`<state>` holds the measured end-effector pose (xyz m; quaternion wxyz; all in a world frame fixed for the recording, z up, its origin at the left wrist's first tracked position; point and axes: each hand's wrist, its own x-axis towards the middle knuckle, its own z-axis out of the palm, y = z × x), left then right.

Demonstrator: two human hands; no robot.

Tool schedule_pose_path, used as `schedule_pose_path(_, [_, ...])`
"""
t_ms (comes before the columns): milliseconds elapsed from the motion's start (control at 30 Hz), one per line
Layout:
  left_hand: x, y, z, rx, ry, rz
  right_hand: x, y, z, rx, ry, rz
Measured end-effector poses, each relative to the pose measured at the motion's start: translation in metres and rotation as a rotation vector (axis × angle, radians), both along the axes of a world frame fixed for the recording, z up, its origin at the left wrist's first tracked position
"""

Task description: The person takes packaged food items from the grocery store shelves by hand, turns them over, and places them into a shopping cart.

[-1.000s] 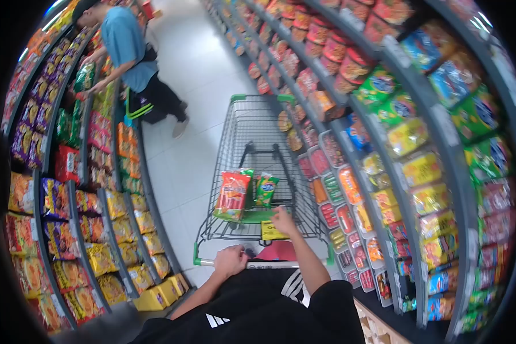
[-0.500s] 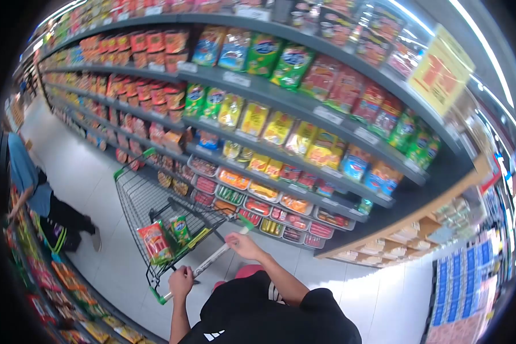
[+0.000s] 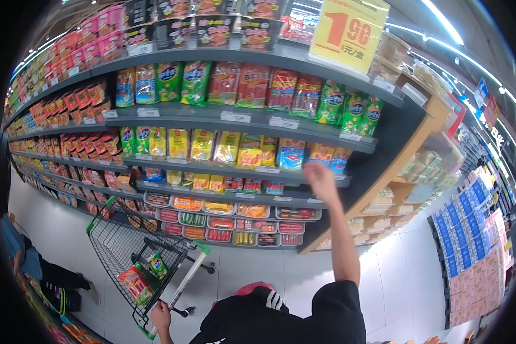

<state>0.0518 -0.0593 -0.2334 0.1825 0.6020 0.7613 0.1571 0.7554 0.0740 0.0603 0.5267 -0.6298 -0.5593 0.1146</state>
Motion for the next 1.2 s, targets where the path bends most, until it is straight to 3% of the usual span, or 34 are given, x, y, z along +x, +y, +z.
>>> schedule_pose_path(133, [-0.003, -0.007, -0.024, 0.076, 0.013, 0.070, 0.101, 0.009, 0.083, 0.293, -0.082, -0.190])
schedule_pose_path(200, [0.005, -0.012, -0.028, 0.111, -0.037, 0.146, 0.138, 0.016, 0.121, 0.255, -0.269, -0.396])
schedule_pose_path(333, [0.031, -0.023, -0.047, 0.261, -0.193, 0.249, 0.218, 0.058, 0.126, 0.189, -0.495, -0.622])
schedule_pose_path(400, [0.061, -0.034, -0.032, 0.305, -0.077, 0.219, 0.262, 0.086, 0.108, 0.179, -0.662, -0.721])
schedule_pose_path(567, [0.110, -0.061, -0.035, 0.432, -0.052, 0.224, 0.283, 0.095, 0.119, -0.067, -0.170, -0.450])
schedule_pose_path(633, [0.132, -0.068, -0.035, 0.468, -0.205, 0.275, 0.264, 0.074, 0.145, -0.155, 0.024, -0.260])
schedule_pose_path(667, [0.147, -0.066, -0.025, 0.459, -0.298, 0.308, 0.278, 0.083, 0.134, -0.048, 0.033, -0.231])
schedule_pose_path(800, [0.202, -0.060, -0.005, 0.399, -0.477, 0.355, 0.280, 0.075, 0.132, 0.102, 0.005, -0.217])
schedule_pose_path(933, [0.262, -0.030, 0.055, 0.359, -0.584, 0.305, 0.236, 0.049, 0.144, 0.321, 0.027, 0.083])
schedule_pose_path(1033, [0.300, -0.003, 0.095, 0.320, -0.668, 0.212, 0.204, 0.020, 0.141, 0.319, -0.316, -0.058])
schedule_pose_path(1167, [0.347, 0.032, 0.128, 0.330, -0.781, -0.021, 0.169, -0.015, 0.126, 0.661, -0.663, 0.105])
schedule_pose_path(1200, [0.360, 0.041, 0.137, 0.332, -0.807, -0.084, 0.159, -0.025, 0.122, 0.695, -0.624, 0.153])
